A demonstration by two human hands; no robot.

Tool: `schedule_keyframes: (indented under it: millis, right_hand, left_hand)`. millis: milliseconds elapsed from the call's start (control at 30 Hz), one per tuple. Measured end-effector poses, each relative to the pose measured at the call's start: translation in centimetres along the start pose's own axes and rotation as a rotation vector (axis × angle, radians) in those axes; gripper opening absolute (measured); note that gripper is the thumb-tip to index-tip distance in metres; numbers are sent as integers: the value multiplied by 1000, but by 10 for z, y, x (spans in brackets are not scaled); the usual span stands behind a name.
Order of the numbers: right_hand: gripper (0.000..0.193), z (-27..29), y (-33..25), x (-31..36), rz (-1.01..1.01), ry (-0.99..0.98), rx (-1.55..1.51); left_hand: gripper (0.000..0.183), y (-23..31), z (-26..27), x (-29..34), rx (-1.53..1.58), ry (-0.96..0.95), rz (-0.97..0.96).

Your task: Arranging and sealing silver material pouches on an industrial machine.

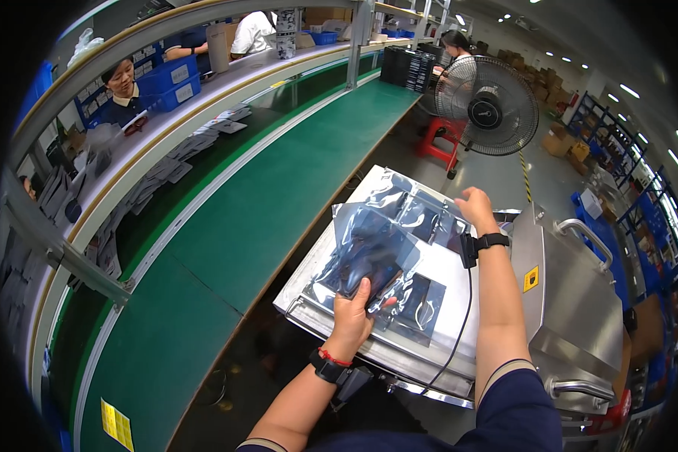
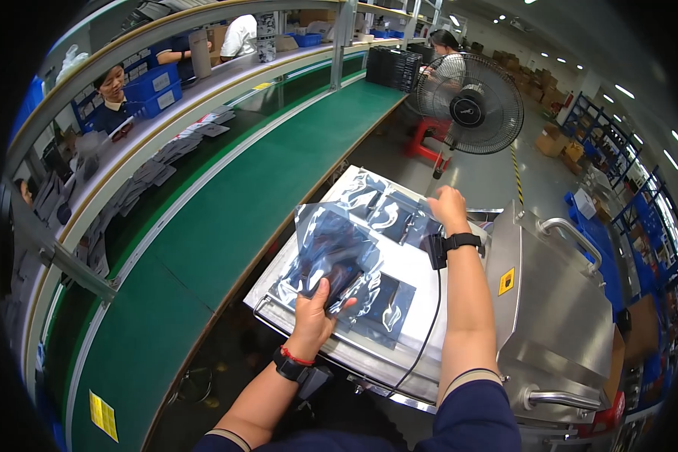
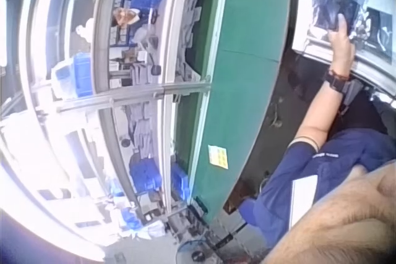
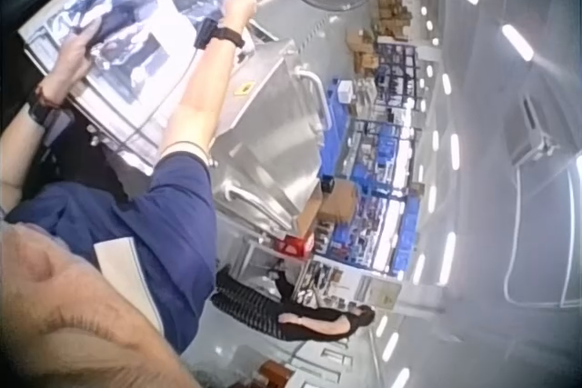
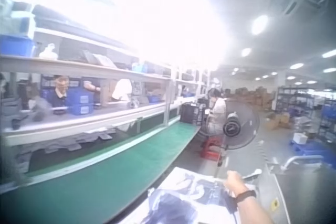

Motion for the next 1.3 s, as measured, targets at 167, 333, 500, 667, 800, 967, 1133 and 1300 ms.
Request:
schedule_keyframes:
  millis: [167,333,500,667,800,967,1133,1300]
  right_hand:
    - [23,51,-159,90,589,-668,-573]
    - [23,45,-205,145,939,-708,-86]
    - [14,48,-200,147,902,-750,115]
    - [10,69,-176,115,757,-752,-185]
    - [11,109,-139,62,582,-668,-245]
    - [16,115,-65,11,497,-454,-70]
    - [12,83,-23,10,289,-482,563]
    - [23,24,-3,-6,239,-464,786]
  left_hand:
    - [30,-1,14,-2,-27,51,-30]
    - [30,-8,9,-2,-29,53,-53]
    - [33,-6,6,-3,-28,-37,-47]
    - [24,0,13,-1,32,16,-34]
    - [26,-1,11,-1,-9,7,-15]
    - [27,-1,8,-1,-6,17,-4]
    - [25,3,9,0,-23,21,-15]
    - [25,-1,9,1,-39,41,-5]
Point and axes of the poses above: each hand's wrist, its own x-axis away from the middle knuckle, its own z-axis out of the back of the hand, y = z × x, the point moved 4 cm from there along -x, towards the middle knuckle, and after that the axes turned 11 degrees about -z, right-handed, at the moved point
